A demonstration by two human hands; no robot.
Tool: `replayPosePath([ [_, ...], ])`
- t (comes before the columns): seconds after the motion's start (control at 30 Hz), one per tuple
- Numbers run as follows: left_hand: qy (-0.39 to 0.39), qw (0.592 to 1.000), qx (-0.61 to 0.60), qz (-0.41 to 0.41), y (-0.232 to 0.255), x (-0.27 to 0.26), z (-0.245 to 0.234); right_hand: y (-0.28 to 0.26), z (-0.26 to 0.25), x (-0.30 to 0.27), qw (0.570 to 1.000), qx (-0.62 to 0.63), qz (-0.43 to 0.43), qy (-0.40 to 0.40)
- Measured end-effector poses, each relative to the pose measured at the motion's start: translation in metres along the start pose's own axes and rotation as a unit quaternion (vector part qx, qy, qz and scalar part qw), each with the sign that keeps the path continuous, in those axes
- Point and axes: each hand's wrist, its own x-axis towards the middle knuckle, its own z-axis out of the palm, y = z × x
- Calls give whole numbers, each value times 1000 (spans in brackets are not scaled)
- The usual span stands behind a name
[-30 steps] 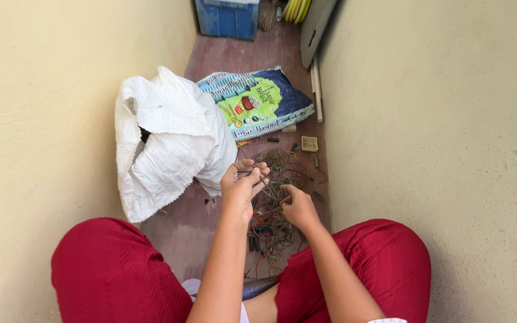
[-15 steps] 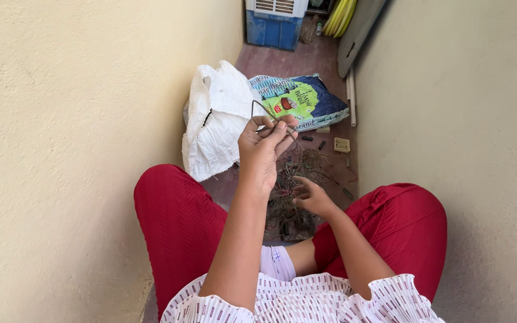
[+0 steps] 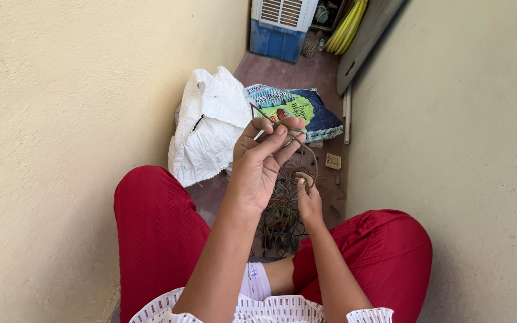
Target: The person sorts various electrical wires and components by hand, coiling some and placing others into a white bag.
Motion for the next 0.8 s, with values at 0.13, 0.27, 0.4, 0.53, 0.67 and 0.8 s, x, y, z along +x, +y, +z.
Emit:
replayPosePath([
  [0.13,-25,999,-43,8,13,-2,11,-28,-10,6,996,21,-23,-78],
  [0.27,-71,997,-37,-21,2,-9,31,-21,2,-9,971,-181,-17,-154],
  [0.4,-103,991,63,-60,-6,-14,43,-17,2,-15,948,-278,-117,-100],
  [0.53,-59,985,153,-56,-7,-5,20,-49,0,-20,987,-159,-15,-25],
  [0.67,112,912,385,-85,-18,8,-45,-70,-5,-23,991,120,20,62],
  [0.8,262,845,368,-288,-57,-25,-139,-68,-28,-21,933,330,92,109],
])
